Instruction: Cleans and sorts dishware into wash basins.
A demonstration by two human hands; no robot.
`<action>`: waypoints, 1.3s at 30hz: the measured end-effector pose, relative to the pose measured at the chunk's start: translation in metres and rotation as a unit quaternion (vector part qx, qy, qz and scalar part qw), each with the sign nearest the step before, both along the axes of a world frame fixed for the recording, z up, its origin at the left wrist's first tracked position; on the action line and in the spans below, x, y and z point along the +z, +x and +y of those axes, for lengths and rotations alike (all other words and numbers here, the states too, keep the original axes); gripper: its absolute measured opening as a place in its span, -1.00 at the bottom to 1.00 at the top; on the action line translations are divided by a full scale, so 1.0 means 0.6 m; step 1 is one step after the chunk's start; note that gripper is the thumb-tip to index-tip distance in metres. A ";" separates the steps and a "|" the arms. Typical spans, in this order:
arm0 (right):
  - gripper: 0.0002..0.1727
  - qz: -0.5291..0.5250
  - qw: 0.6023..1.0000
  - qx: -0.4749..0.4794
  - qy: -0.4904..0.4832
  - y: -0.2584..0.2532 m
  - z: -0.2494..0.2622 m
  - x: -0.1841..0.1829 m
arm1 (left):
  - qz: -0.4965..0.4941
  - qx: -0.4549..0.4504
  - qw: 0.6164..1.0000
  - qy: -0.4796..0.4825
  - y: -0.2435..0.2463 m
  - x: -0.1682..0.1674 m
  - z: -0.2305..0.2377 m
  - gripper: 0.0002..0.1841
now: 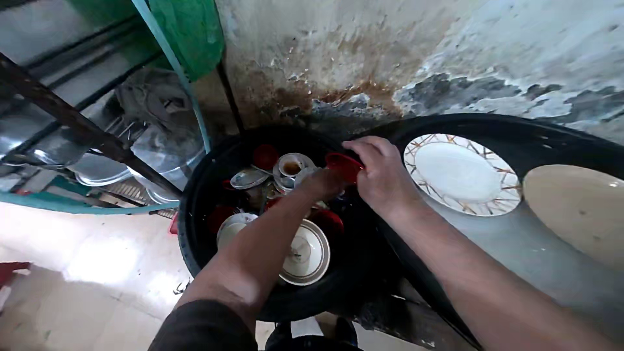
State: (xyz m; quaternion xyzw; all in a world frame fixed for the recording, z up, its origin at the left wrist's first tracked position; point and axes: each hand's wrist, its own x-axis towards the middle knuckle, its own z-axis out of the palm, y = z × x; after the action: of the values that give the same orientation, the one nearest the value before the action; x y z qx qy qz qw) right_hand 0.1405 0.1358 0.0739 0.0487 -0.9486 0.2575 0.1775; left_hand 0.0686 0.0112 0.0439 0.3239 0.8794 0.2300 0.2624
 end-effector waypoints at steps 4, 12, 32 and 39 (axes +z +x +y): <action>-0.41 0.060 0.996 0.030 0.064 0.001 0.020 -0.013 | -0.252 0.225 0.926 0.169 -0.017 -0.021 -0.079 -0.57; -0.42 -0.064 0.988 -0.138 0.007 0.172 0.248 -0.087 | -0.103 0.056 0.989 0.089 0.139 -0.051 -0.213 -0.80; -0.31 -0.272 0.772 -0.304 -0.488 0.245 0.261 -0.062 | -0.096 0.047 0.981 -0.163 0.110 -0.122 0.053 -0.65; -0.36 -0.225 0.865 -0.197 -0.403 0.108 0.125 -0.015 | -0.020 0.043 0.997 -0.059 0.041 -0.058 0.029 -0.64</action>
State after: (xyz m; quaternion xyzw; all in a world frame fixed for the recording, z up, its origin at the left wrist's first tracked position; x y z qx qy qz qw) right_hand 0.2050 0.2107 0.0650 -0.2742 -0.7666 0.5806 0.0104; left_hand 0.0930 0.0285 0.0088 0.2651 0.8990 0.1952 0.2887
